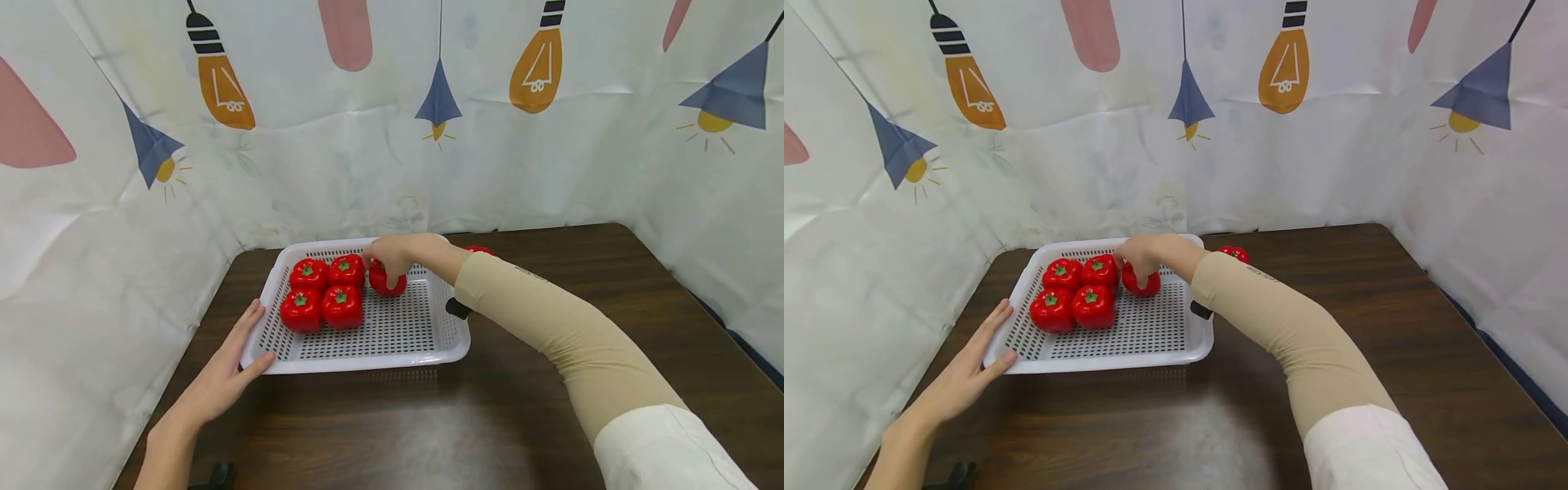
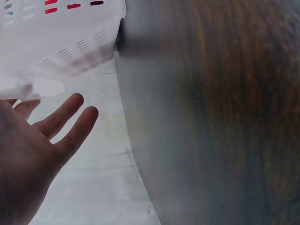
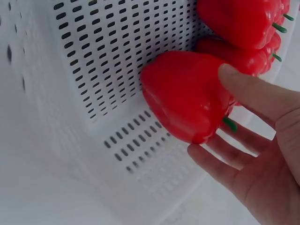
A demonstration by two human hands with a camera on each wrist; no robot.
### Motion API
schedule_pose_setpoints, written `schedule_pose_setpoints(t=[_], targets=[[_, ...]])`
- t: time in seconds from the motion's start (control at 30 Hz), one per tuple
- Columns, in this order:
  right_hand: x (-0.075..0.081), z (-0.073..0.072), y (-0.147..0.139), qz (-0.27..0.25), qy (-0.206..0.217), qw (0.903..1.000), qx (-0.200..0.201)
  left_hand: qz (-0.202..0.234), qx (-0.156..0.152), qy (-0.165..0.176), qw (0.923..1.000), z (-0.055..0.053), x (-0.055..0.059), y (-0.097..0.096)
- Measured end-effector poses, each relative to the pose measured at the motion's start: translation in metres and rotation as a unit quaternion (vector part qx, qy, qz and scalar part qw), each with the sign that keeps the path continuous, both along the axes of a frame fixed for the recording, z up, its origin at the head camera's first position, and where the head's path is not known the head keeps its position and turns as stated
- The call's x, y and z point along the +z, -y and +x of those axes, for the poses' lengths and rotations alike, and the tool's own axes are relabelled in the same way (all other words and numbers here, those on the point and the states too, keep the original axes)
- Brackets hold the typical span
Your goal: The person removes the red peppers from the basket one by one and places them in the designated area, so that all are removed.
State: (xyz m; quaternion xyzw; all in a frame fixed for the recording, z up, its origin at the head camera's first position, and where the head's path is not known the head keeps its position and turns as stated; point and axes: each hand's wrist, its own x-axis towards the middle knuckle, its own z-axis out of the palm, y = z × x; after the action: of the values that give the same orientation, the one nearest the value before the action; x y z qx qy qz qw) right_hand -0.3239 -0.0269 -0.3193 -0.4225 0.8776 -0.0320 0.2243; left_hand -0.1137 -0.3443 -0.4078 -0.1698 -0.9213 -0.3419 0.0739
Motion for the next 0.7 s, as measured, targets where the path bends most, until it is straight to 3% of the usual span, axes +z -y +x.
schedule_pose_setpoints(t=[0.7], targets=[[-0.0024,0.0019,0.0006,0.011,0.0,0.9999,0.009,-0.005,0.002,0.0,1.0,0.0005,0.0001,-0.0005]])
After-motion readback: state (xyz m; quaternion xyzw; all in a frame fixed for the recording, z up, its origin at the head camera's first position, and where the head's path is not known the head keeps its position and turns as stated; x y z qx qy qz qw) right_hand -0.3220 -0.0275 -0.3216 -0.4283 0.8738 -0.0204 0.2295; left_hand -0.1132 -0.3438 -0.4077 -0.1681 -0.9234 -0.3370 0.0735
